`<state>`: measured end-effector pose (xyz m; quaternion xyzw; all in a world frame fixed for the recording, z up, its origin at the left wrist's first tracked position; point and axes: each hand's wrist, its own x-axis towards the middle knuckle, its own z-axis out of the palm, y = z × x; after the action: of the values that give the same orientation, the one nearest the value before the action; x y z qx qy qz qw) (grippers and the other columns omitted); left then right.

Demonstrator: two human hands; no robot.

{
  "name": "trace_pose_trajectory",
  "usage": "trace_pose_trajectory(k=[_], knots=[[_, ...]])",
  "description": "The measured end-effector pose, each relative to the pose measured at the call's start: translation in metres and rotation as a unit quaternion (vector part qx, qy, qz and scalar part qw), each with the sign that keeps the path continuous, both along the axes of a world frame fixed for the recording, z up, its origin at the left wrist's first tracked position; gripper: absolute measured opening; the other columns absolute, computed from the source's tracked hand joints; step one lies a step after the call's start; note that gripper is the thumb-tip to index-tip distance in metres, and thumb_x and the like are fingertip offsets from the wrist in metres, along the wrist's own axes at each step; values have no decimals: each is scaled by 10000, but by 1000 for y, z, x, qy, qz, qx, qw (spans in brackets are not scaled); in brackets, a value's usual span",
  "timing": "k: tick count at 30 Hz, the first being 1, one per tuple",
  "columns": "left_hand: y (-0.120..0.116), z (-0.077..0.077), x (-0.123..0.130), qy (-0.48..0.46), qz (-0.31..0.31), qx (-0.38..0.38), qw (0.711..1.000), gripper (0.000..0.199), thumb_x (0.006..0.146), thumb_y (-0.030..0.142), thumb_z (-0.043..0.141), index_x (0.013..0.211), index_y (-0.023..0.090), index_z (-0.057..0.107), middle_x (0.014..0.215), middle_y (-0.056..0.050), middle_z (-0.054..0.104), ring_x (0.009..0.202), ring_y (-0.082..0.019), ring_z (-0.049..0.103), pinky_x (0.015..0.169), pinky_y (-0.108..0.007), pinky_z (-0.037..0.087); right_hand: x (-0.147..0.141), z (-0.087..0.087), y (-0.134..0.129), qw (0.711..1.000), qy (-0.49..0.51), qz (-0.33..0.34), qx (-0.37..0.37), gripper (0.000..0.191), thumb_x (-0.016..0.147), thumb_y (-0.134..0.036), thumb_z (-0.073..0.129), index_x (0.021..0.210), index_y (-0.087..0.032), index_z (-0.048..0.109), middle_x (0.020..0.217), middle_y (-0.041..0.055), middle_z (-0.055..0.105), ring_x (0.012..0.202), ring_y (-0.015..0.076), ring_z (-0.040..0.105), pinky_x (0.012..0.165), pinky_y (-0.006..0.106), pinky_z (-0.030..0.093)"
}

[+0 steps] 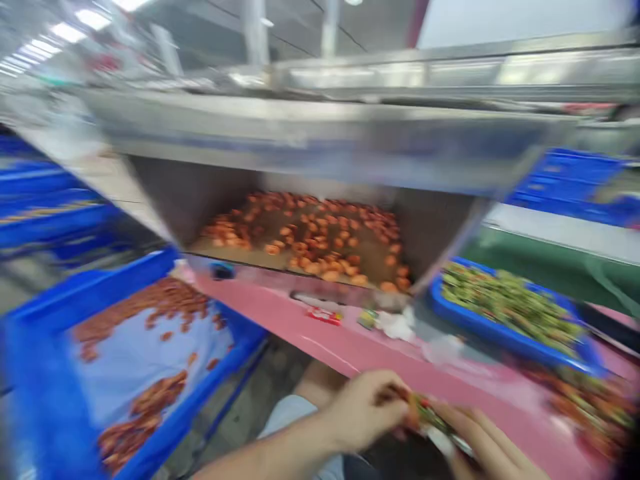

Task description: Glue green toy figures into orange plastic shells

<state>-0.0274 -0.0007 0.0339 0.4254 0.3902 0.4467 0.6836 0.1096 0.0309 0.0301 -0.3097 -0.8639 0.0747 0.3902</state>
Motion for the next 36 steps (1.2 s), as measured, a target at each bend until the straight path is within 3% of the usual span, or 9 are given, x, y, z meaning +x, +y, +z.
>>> trace_pose_trajectory(k=[3, 7, 11, 14, 19, 22, 25, 30, 36], knots=[[4, 3, -1, 90, 13, 72, 993, 280, 757, 287, 516, 994, 152, 578, 780, -36, 615, 703, -140, 557, 675, -252, 447, 40, 10, -22, 998, -27, -28, -47, 211, 843, -177, 386, 1021, -194, 496, 846, 52, 569, 747, 128, 558, 612, 198, 472], [3, 0, -6, 230, 46, 235, 943, 301, 812, 208, 422, 1087, 240, 539, 1113, -43, 555, 1034, -182, 487, 915, -307, 358, 42, 19, -20, 988, 50, -67, -128, 226, 782, -130, 490, 1000, -188, 504, 809, 39, 567, 680, 131, 545, 596, 225, 465], [-2, -8, -5, 298, 65, 382, 873, 392, 777, 110, 452, 1133, 270, 493, 1214, -26, 474, 1109, -180, 425, 958, -321, 317, 42, 20, -20, 977, 106, -81, -164, 167, 770, -168, 536, 936, -184, 541, 728, 17, 563, 611, 117, 532, 561, 218, 457], [-2, -10, -3, 305, 78, 416, 853, 422, 749, 72, 485, 1122, 268, 498, 1197, -23, 490, 1120, -184, 414, 968, -336, 306, 42, 18, -22, 971, 121, -84, -187, 150, 763, -185, 549, 913, -181, 554, 701, 12, 565, 579, 113, 529, 541, 215, 451], [-2, -4, 3, 244, 80, 308, 916, 272, 776, 110, 476, 995, 237, 576, 1105, -20, 564, 1038, -169, 491, 918, -303, 371, 40, 13, -21, 959, 125, -90, -237, 109, 776, -216, 535, 874, -178, 560, 691, 12, 572, 547, 107, 530, 510, 208, 437], [1, 1, 5, 202, 83, 197, 956, 175, 783, 169, 490, 901, 203, 614, 1002, -29, 617, 928, -163, 555, 836, -268, 433, 41, 13, -21, 969, 99, -94, -206, 104, 787, -259, 534, 848, -176, 550, 672, 13, 549, 562, 113, 513, 502, 210, 421], [6, 2, 6, 141, 68, 110, 982, 130, 770, 208, 518, 829, 167, 626, 878, -38, 650, 810, -160, 586, 762, -260, 469, 45, 13, -22, 982, 70, -61, -162, 177, 793, -263, 540, 948, -180, 520, 707, 16, 531, 592, 108, 504, 524, 200, 423], [7, -1, 8, 36, 44, 24, 998, 143, 769, 220, 522, 860, 145, 604, 835, -35, 644, 795, -162, 585, 763, -292, 479, 51, 11, -21, 990, 19, -6, -141, 214, 801, -189, 526, 1012, -195, 490, 803, 33, 548, 690, 119, 518, 596, 210, 424], [-1, 0, 12, 41, 43, 17, 998, 324, 715, 178, 581, 1035, 162, 531, 975, -60, 614, 920, -194, 552, 761, -291, 485, 52, 9, -22, 982, -5, -47, -185, 160, 809, -189, 477, 968, -199, 487, 757, 21, 549, 610, 116, 499, 540, 216, 403]])
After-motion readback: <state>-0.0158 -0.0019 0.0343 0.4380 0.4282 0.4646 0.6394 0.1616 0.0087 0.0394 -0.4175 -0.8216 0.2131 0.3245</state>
